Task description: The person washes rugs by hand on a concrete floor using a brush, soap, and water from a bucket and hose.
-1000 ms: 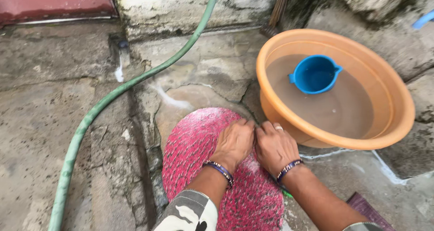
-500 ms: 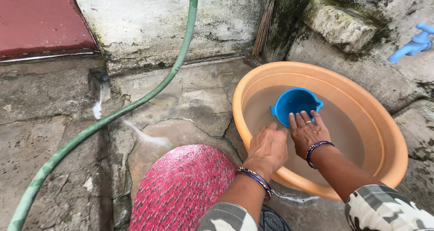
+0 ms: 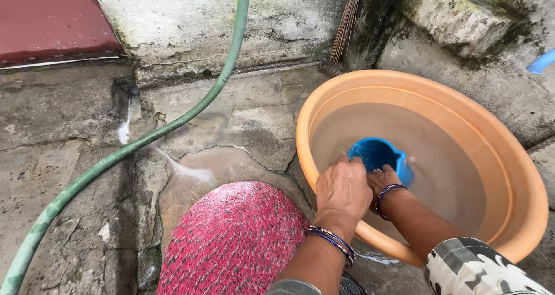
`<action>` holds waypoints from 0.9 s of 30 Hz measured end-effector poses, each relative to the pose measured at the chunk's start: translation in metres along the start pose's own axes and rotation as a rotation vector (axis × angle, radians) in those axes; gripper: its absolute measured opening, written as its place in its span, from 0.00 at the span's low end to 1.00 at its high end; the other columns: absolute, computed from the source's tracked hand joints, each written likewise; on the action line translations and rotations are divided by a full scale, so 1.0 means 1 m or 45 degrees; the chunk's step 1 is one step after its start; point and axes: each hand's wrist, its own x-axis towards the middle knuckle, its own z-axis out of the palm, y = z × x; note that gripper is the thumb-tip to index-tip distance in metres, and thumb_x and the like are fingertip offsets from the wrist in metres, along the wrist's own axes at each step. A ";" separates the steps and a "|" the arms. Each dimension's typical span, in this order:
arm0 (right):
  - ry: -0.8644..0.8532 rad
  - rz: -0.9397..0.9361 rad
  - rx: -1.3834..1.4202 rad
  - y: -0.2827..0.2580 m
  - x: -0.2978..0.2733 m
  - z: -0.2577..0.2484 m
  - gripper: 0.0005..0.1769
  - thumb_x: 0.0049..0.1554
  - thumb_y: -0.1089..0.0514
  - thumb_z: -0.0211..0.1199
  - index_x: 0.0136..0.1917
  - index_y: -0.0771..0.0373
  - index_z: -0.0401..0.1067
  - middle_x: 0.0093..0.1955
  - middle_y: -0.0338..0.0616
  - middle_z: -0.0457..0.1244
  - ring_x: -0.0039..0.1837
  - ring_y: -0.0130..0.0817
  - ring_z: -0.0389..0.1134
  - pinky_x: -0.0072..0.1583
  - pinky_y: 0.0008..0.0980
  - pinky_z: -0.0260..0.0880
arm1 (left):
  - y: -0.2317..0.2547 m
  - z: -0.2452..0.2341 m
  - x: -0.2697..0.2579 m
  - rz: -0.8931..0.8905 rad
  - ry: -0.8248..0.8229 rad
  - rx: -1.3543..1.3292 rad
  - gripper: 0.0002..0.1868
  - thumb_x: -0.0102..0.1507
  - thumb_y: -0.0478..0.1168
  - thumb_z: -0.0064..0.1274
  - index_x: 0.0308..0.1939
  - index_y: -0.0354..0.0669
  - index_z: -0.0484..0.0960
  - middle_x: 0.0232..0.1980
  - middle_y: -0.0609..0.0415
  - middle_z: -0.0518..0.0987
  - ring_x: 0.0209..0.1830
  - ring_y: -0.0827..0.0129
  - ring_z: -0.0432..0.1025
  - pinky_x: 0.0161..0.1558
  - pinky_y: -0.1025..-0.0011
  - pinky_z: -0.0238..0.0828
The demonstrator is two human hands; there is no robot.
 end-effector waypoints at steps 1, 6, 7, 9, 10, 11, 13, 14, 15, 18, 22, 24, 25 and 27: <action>0.093 0.047 0.102 0.000 -0.005 -0.001 0.17 0.52 0.54 0.66 0.56 0.55 0.74 0.56 0.44 0.69 0.61 0.38 0.70 0.64 0.40 0.63 | -0.002 -0.004 -0.004 0.042 0.035 -0.060 0.12 0.58 0.33 0.56 0.45 0.37 0.85 0.49 0.39 0.81 0.50 0.46 0.77 0.52 0.55 0.74; 0.531 0.269 0.472 0.001 -0.052 -0.021 0.06 0.54 0.52 0.64 0.41 0.51 0.80 0.46 0.51 0.71 0.53 0.47 0.74 0.59 0.45 0.67 | -0.025 -0.029 -0.023 0.202 0.228 -0.510 0.17 0.58 0.28 0.50 0.50 0.42 0.84 0.53 0.40 0.78 0.51 0.45 0.75 0.55 0.57 0.73; 0.549 0.280 0.483 -0.003 -0.061 -0.029 0.05 0.52 0.54 0.64 0.40 0.50 0.80 0.45 0.50 0.71 0.53 0.46 0.74 0.62 0.46 0.65 | -0.030 -0.036 -0.027 0.192 0.211 -0.481 0.18 0.59 0.28 0.49 0.50 0.43 0.84 0.52 0.40 0.78 0.51 0.46 0.75 0.56 0.57 0.73; 0.577 0.310 0.495 -0.004 -0.085 -0.046 0.05 0.50 0.57 0.64 0.39 0.49 0.79 0.44 0.49 0.72 0.52 0.46 0.74 0.67 0.48 0.62 | -0.036 -0.047 -0.032 0.175 0.172 -0.438 0.19 0.59 0.28 0.49 0.52 0.45 0.84 0.51 0.40 0.77 0.51 0.46 0.75 0.57 0.57 0.73; 0.619 0.326 0.519 -0.004 -0.100 -0.056 0.05 0.51 0.57 0.63 0.40 0.48 0.79 0.44 0.49 0.72 0.51 0.46 0.74 0.64 0.47 0.64 | -0.038 -0.053 -0.035 0.182 0.165 -0.409 0.18 0.59 0.28 0.49 0.52 0.44 0.84 0.51 0.40 0.78 0.51 0.45 0.75 0.57 0.57 0.73; 0.660 0.342 0.543 -0.004 -0.114 -0.067 0.05 0.52 0.57 0.63 0.40 0.48 0.79 0.43 0.49 0.72 0.50 0.46 0.74 0.62 0.46 0.65 | -0.039 -0.060 -0.037 0.188 0.159 -0.380 0.18 0.59 0.29 0.49 0.52 0.44 0.83 0.51 0.40 0.78 0.52 0.45 0.75 0.58 0.57 0.73; 0.770 0.344 0.549 -0.002 -0.138 -0.093 0.05 0.51 0.57 0.63 0.41 0.48 0.78 0.42 0.49 0.72 0.49 0.47 0.74 0.60 0.45 0.67 | -0.040 -0.078 -0.036 0.175 0.115 -0.317 0.17 0.61 0.31 0.48 0.53 0.45 0.83 0.52 0.39 0.78 0.53 0.45 0.75 0.59 0.57 0.72; 0.826 0.333 0.533 -0.002 -0.151 -0.104 0.06 0.49 0.58 0.63 0.41 0.48 0.78 0.41 0.49 0.72 0.48 0.47 0.74 0.60 0.46 0.67 | -0.039 -0.087 -0.036 0.151 0.067 -0.289 0.16 0.63 0.33 0.48 0.53 0.46 0.83 0.53 0.39 0.78 0.55 0.45 0.74 0.59 0.57 0.71; 0.882 0.321 0.516 -0.001 -0.163 -0.116 0.08 0.47 0.59 0.64 0.42 0.48 0.78 0.41 0.49 0.72 0.47 0.48 0.73 0.60 0.47 0.66 | -0.038 -0.098 -0.035 0.128 0.020 -0.260 0.15 0.64 0.35 0.48 0.54 0.47 0.83 0.54 0.38 0.77 0.56 0.44 0.74 0.59 0.56 0.71; 1.032 0.327 0.461 -0.005 -0.198 -0.150 0.07 0.53 0.58 0.62 0.44 0.47 0.79 0.40 0.50 0.71 0.45 0.49 0.73 0.59 0.45 0.67 | -0.039 -0.134 -0.030 0.093 -0.139 -0.107 0.19 0.63 0.39 0.48 0.58 0.51 0.81 0.58 0.39 0.77 0.59 0.44 0.72 0.61 0.54 0.68; 0.973 0.253 0.340 -0.016 -0.241 -0.197 0.06 0.55 0.50 0.63 0.44 0.50 0.78 0.40 0.44 0.71 0.48 0.47 0.72 0.57 0.46 0.67 | -0.054 -0.175 -0.017 0.044 -0.427 0.097 0.19 0.63 0.42 0.49 0.59 0.53 0.81 0.60 0.41 0.78 0.61 0.47 0.73 0.63 0.57 0.69; 1.017 0.162 0.342 -0.028 -0.257 -0.219 0.08 0.53 0.49 0.64 0.45 0.49 0.79 0.39 0.42 0.71 0.48 0.47 0.71 0.57 0.47 0.65 | -0.078 -0.185 -0.014 0.067 -0.529 0.220 0.19 0.63 0.43 0.50 0.57 0.54 0.83 0.60 0.43 0.79 0.62 0.48 0.72 0.65 0.57 0.67; 0.904 0.151 0.330 -0.036 -0.264 -0.229 0.09 0.54 0.48 0.64 0.48 0.46 0.79 0.38 0.42 0.71 0.48 0.46 0.70 0.58 0.45 0.63 | -0.094 -0.186 -0.016 0.089 -0.521 0.220 0.18 0.62 0.41 0.50 0.55 0.53 0.84 0.59 0.43 0.80 0.61 0.49 0.73 0.64 0.58 0.68; 0.682 0.118 0.302 -0.055 -0.272 -0.248 0.12 0.55 0.45 0.63 0.52 0.41 0.79 0.35 0.41 0.70 0.47 0.43 0.69 0.61 0.42 0.59 | -0.127 -0.178 -0.023 0.122 -0.498 0.218 0.17 0.61 0.38 0.51 0.52 0.51 0.87 0.57 0.43 0.82 0.60 0.52 0.75 0.62 0.59 0.70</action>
